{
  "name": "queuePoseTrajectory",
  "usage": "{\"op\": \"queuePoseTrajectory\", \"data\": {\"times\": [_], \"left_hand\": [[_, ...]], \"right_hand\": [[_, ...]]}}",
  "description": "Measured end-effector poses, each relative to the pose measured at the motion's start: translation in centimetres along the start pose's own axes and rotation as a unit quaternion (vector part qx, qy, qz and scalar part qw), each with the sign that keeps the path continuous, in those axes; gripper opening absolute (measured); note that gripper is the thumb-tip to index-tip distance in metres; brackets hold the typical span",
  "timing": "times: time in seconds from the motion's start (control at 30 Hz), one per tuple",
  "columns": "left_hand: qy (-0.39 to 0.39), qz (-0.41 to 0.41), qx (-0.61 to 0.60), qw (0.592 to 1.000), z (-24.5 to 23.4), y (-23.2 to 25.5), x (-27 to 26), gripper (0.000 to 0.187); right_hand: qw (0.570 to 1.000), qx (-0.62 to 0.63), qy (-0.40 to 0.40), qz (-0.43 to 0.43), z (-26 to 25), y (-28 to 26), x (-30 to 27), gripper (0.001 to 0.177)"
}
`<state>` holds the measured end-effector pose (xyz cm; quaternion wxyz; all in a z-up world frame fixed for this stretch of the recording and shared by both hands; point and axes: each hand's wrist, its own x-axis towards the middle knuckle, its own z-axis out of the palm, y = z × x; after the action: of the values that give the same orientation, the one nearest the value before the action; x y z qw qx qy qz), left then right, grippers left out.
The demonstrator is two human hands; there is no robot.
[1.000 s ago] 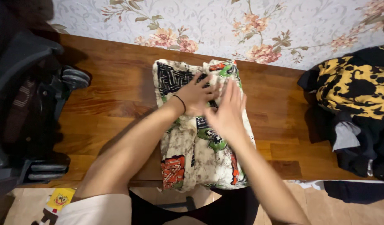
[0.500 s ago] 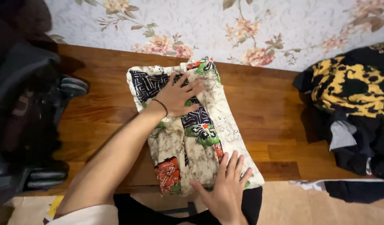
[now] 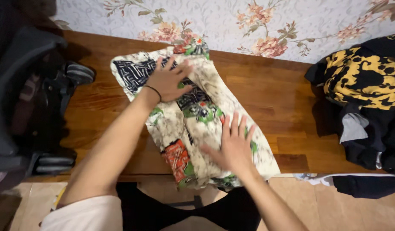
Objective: The person picks up a shirt from a pile on a bench, unfolds it by hand, and lays it flat on the wooden surface.
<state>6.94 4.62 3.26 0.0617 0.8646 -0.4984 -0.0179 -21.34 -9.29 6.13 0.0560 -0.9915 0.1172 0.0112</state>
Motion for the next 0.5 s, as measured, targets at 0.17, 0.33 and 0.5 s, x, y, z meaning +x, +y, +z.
{"op": "queuePoseTrajectory", "data": {"times": [0.17,0.33,0.5], "left_hand": [[0.039,-0.072,0.028,0.996,0.0,-2.7,-1.8,0.077],[0.023,-0.116,0.004,0.993,-0.3,-4.4,-2.4,0.079],[0.009,-0.139,0.02,0.99,-0.6,-6.1,-2.0,0.073]], "right_hand": [[0.994,-0.02,0.03,-0.101,-0.1,2.3,6.0,0.12],[0.99,0.029,0.116,-0.073,-0.5,-0.9,2.2,0.116],[0.978,0.131,0.148,0.068,-0.5,-2.1,-9.1,0.115]]}}
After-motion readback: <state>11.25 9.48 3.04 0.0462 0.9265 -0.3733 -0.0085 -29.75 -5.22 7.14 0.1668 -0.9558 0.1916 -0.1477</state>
